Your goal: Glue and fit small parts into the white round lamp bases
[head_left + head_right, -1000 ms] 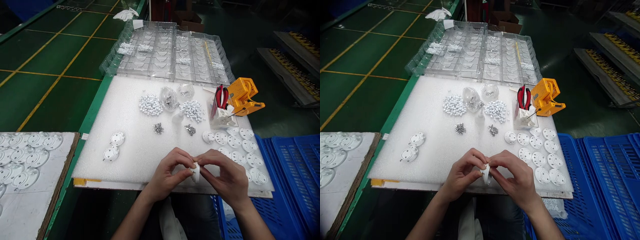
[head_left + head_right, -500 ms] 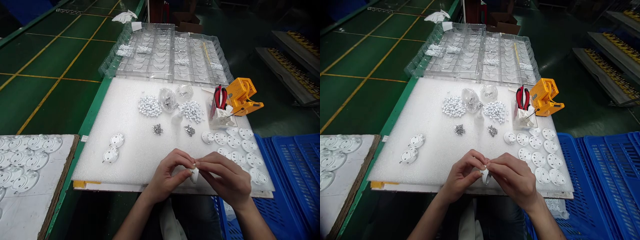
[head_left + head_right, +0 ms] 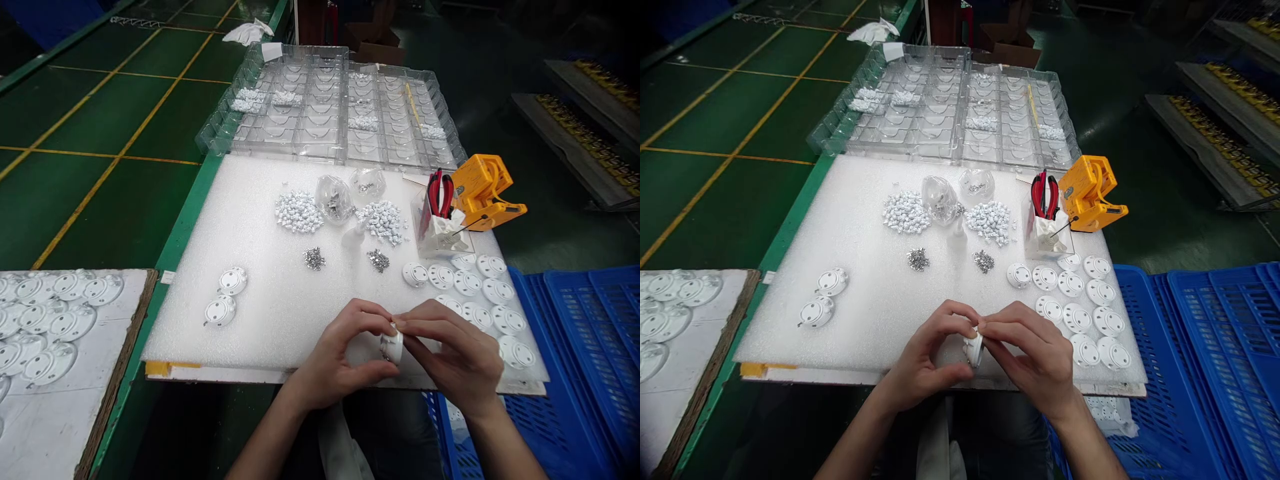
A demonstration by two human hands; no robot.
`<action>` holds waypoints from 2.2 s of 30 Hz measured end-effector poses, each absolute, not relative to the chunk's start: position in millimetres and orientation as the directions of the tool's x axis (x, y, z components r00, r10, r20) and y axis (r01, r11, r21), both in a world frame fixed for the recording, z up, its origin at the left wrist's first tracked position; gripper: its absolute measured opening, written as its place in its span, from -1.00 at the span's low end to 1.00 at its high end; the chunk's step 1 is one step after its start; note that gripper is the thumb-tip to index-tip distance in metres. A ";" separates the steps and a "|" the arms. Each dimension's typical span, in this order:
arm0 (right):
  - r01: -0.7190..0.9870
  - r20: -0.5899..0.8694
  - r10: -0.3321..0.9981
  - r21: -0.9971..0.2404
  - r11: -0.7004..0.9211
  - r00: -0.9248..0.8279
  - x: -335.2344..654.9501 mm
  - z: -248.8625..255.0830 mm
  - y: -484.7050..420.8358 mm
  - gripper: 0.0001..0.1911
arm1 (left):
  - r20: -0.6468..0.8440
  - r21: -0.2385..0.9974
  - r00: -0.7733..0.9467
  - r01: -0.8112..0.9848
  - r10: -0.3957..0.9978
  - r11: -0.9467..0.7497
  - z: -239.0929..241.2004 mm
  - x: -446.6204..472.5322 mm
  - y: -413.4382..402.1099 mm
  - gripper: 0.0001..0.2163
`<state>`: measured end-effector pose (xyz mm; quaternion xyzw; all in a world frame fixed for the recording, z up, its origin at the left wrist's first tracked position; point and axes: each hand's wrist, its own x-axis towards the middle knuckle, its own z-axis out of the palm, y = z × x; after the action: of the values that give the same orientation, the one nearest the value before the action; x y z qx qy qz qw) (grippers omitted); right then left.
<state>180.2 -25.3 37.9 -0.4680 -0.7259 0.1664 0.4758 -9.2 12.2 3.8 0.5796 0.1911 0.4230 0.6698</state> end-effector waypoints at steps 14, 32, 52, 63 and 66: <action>0.523 0.547 0.831 -0.682 0.511 -0.098 171.9 34.8 -18.6 -0.65 | 0.293 0.935 0.423 -0.314 0.857 -0.164 1.3 -6.7 3.4 -0.61; 0.803 0.138 0.990 -0.587 0.100 -0.023 187.9 66.8 80.3 -0.73 | -0.009 0.649 0.355 -0.709 0.935 0.275 5.7 -3.3 9.0 -0.76; -0.082 0.026 0.930 -0.995 0.060 0.368 198.4 58.8 7.4 -0.62 | -0.479 0.009 0.548 -0.778 0.686 0.628 32.2 12.9 -11.7 -0.55; 0.019 0.167 0.860 -0.983 0.180 0.482 174.6 45.2 7.5 -0.38 | -0.523 -0.071 0.557 -0.783 0.645 0.618 30.3 12.6 -11.9 -0.61; 0.233 0.217 0.851 -0.966 0.116 0.478 175.9 34.3 1.4 -0.46 | -0.518 -0.057 0.552 -0.785 0.654 0.617 30.2 14.1 -12.8 -0.62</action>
<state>175.9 1.4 34.3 -0.6134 -0.4419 0.2567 0.6022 14.1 -12.8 30.2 -0.1423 0.2300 0.4139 0.8692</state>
